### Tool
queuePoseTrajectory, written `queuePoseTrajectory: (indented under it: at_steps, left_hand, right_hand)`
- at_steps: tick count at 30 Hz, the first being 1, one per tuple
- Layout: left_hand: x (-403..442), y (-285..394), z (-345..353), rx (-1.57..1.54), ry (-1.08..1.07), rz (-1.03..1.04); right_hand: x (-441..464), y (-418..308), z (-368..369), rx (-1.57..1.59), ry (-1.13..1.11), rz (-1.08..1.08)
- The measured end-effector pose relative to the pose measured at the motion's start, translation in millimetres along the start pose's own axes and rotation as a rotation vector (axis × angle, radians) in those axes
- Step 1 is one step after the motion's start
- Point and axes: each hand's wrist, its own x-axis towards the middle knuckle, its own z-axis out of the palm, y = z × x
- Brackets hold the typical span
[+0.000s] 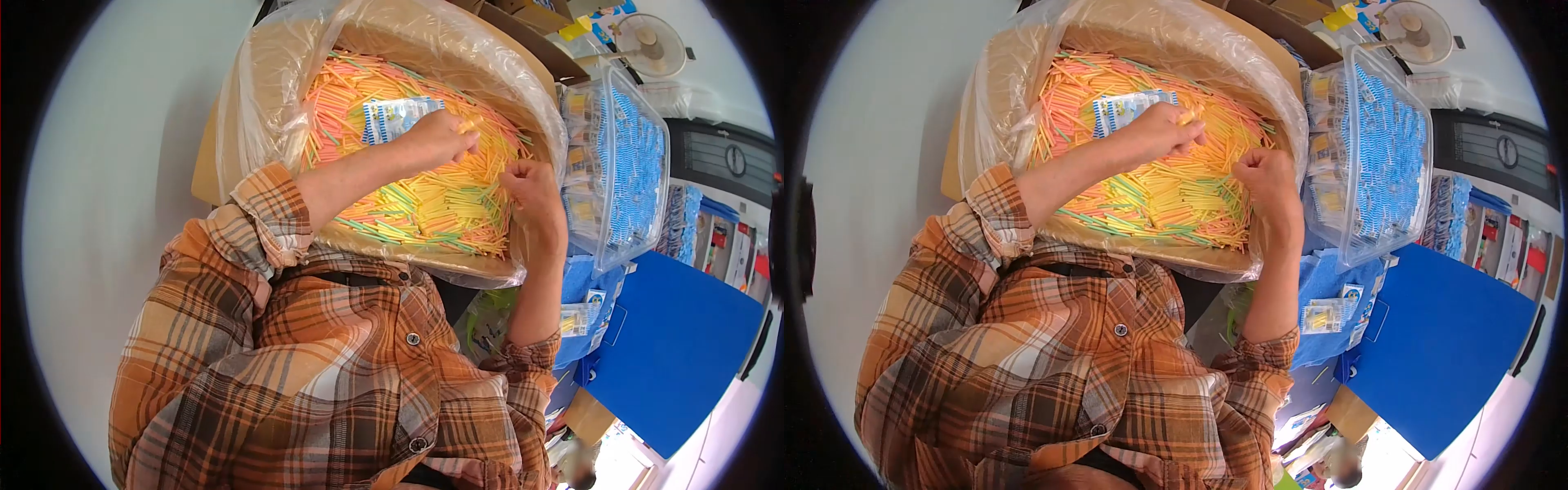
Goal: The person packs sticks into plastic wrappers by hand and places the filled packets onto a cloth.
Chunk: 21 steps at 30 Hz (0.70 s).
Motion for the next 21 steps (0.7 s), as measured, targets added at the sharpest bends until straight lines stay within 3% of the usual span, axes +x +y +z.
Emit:
queuePoseTrajectory:
  at_steps: [4, 7, 10, 13, 21]
  left_hand:
    - [-2, -5, 11, 0.36, -0.059, 0.238]
    - [-12, 5, 15, -0.247, -0.208, -0.034]
    - [-3, -4, 4, -0.432, -0.217, -0.2]
    - [-1, -1, 3, -0.441, -0.031, -0.231]
    - [-2, 2, -1, -0.436, -0.035, -0.132]
  right_hand:
    - [-5, -26, 0, 0.174, -0.077, -0.005]
    - [-1, -40, 9, 0.222, -0.065, -0.074]
    - [1, -42, 18, 0.286, -0.006, -0.102]
    - [1, -42, 21, 0.39, 0.1, -0.114]
    - [-4, -51, 43, 0.273, 0.097, -0.231]
